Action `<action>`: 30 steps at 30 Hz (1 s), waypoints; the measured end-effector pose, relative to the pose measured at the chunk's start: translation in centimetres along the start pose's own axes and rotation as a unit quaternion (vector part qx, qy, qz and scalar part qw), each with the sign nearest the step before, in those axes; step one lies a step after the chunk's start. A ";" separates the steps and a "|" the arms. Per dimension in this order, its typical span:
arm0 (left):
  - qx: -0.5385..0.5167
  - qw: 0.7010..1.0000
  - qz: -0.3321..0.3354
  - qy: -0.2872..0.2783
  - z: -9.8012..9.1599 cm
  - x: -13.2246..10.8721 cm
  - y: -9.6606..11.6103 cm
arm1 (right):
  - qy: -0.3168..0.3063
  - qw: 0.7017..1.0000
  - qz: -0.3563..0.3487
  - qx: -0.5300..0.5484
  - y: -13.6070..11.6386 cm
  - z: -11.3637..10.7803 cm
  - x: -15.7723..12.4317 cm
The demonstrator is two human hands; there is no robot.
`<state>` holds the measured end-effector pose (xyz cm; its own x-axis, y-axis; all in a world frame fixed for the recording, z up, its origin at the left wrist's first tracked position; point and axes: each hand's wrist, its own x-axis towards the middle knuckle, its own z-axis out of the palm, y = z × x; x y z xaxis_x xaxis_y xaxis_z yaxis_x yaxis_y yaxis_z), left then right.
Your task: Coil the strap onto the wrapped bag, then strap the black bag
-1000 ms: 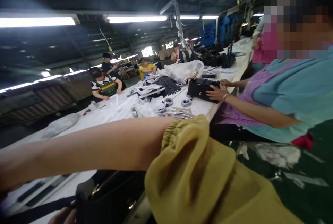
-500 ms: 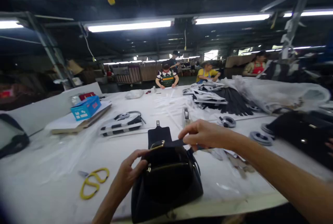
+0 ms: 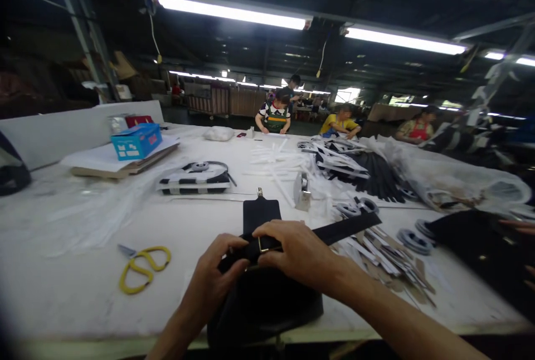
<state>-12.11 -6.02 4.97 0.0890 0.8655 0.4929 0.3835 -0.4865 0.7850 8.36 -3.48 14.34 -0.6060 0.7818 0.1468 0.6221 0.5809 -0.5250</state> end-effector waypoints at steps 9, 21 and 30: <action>-0.065 0.995 -0.071 -0.030 -1.7 -1.0 -1.2 | 0.001 0.998 0.061 0.029 -0.5 0.2 -0.1; -0.062 0.997 -0.054 -0.006 -0.2 -1.0 -1.2 | -0.035 0.978 -0.062 -0.198 -1.6 2.6 1.2; -0.068 0.995 -0.069 -0.036 -0.4 -0.5 -1.4 | 0.062 0.996 0.034 0.061 -0.5 3.1 0.8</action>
<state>-13.09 -5.81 3.73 0.1110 0.9292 0.3526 0.2699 -0.3696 0.8891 6.03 -3.88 12.14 -0.4943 0.8444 0.2065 0.5899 0.5003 -0.6338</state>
